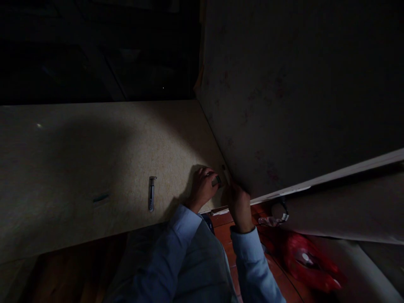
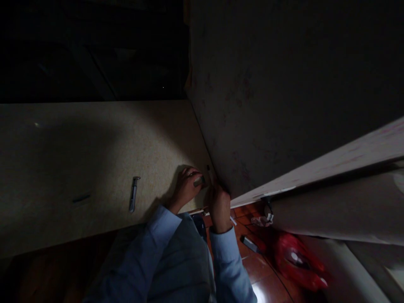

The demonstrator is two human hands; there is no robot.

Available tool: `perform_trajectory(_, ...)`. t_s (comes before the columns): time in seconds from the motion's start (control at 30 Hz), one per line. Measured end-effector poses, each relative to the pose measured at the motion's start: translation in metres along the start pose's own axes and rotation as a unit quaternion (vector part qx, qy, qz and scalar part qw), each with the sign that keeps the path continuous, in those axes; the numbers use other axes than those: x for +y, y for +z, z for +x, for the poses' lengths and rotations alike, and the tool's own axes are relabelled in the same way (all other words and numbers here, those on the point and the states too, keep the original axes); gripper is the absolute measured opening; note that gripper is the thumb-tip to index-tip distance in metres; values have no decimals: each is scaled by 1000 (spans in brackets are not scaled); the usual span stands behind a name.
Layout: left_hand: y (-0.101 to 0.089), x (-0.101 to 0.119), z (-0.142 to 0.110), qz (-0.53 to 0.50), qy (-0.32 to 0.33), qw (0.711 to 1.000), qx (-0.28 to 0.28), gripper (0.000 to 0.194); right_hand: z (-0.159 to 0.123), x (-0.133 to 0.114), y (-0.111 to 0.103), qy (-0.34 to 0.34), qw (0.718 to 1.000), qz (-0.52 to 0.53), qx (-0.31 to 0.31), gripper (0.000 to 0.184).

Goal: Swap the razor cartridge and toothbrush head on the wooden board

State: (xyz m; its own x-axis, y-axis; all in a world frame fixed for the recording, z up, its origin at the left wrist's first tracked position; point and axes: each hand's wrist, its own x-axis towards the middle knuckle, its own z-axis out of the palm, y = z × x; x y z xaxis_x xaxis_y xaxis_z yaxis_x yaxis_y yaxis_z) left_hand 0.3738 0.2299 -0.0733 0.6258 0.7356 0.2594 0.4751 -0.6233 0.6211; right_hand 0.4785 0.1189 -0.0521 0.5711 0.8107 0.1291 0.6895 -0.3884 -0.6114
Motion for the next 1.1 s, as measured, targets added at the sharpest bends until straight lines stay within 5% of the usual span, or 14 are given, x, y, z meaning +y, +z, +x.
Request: perform_trajectory(1.1, 5, -3, -3, 36, 24, 999, 29, 23, 0, 9, 16, -149, 987, -55, 16, 35)
